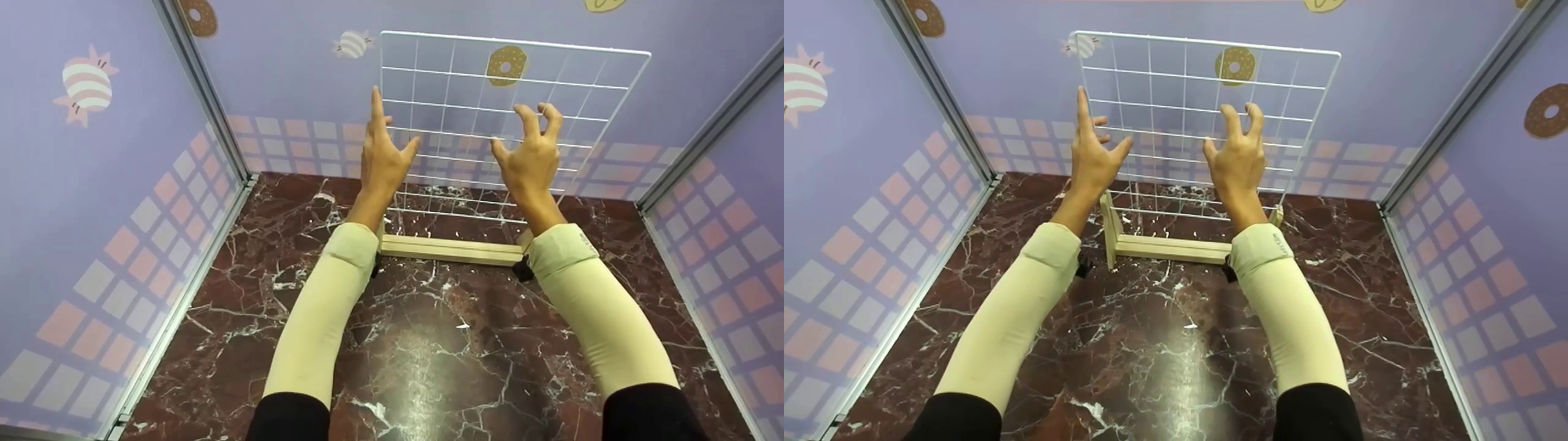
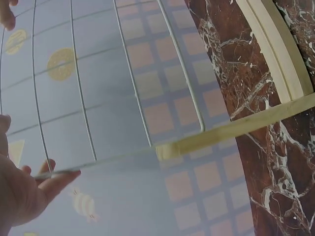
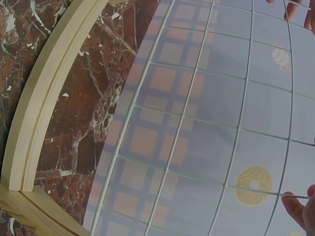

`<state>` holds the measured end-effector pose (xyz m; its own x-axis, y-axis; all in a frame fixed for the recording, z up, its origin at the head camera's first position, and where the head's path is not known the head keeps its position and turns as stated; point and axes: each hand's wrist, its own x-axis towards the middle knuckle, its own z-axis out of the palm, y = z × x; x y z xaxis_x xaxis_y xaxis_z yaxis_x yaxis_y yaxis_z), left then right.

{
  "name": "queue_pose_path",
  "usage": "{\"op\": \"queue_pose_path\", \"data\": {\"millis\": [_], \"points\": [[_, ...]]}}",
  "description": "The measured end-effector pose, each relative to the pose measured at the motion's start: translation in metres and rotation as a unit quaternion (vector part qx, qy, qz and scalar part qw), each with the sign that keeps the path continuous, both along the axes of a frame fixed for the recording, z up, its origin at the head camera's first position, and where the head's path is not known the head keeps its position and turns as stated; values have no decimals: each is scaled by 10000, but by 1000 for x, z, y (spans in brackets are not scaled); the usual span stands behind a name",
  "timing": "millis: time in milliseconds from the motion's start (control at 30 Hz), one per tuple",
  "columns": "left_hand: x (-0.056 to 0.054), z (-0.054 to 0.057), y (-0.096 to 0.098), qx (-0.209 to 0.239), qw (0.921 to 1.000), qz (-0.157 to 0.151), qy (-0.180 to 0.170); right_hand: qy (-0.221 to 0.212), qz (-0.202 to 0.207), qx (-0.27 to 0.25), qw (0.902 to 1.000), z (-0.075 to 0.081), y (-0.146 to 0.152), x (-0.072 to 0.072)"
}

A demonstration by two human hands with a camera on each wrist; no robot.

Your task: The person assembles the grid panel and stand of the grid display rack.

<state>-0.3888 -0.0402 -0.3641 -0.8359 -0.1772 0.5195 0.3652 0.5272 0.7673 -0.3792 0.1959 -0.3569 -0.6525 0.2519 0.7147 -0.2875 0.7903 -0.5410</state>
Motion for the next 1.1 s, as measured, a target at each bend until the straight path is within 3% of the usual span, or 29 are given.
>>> {"op": "queue_pose_path", "data": {"millis": [200,833,1100], "points": [[-1,1,8,-135,9995,269,-34,26,-15,22,10000,-2,1,0],[0,2,14,56,9998,192,-59,-185,246,299,9991,-1,11,3],[-2,1,13,172,9994,201,-221,449,280,358,9980,4,36,10]]}}
